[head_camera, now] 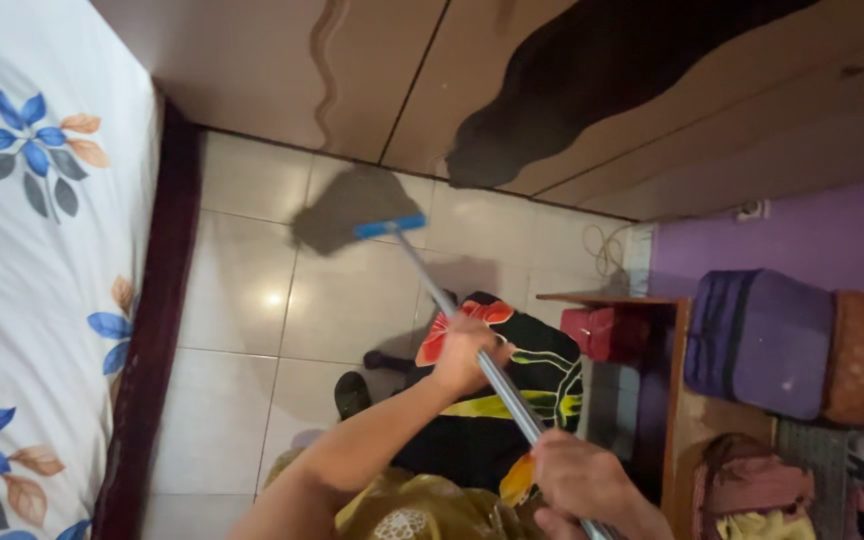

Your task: The person mops the tiled floor using a mop with a blue head and metal handle. They move around furniture, including a bed and a desk, and clean different areas of the room.

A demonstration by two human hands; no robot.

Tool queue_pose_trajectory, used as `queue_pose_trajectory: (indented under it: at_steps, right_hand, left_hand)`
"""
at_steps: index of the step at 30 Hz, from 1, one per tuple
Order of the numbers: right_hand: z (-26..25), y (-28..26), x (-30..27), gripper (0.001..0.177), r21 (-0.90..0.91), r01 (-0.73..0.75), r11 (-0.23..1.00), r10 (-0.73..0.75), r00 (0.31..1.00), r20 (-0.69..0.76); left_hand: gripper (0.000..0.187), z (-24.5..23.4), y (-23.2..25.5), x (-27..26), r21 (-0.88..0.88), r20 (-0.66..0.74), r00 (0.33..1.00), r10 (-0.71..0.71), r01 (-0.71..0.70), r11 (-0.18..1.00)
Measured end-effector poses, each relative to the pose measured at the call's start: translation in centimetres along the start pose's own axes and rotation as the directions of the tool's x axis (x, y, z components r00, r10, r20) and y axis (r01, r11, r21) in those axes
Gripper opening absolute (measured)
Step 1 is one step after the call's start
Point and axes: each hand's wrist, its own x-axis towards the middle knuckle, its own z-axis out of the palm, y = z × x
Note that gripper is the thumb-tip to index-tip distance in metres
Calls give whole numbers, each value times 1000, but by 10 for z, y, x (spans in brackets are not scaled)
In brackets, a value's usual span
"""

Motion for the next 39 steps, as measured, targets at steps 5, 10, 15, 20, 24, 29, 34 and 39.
queue_pose_trajectory:
  at_steps: [5,10,15,20,24,29,34,39]
  right_hand:
    - [35,7,-5,25,-118,-13,993,-38,907,-418]
    - [48,20,3,26,-153,100,983,-137,957,-255]
    - [42,-2,8,36,14,210,978,-210,977,-25]
    - [62,2,37,18,-24,332,943,-319,923,216]
    - [85,36,51,33,22,423,906,-418,883,214]
    - [124,49,56,36,88,442,892,-442,817,371]
    - [137,37,67,33,66,465,883,-434,752,496]
    - [106,-2,49,33,232,425,875,-482,716,505]
  left_hand:
    - [36,32,-5,20,-187,510,844,163,-76,979]
    - [34,2,-4,18,-38,645,760,84,-78,996]
    - [35,-48,11,-13,2,350,929,118,-126,992]
    - [33,-98,-10,-34,193,153,955,255,-282,940]
    - [31,-121,-45,-28,167,103,978,184,-199,966]
    - [26,-146,-65,-56,291,-17,991,131,-120,949]
    - [30,-180,-73,-98,282,-156,987,-42,85,956]
    - [32,-179,16,-152,265,-363,918,-156,263,928]
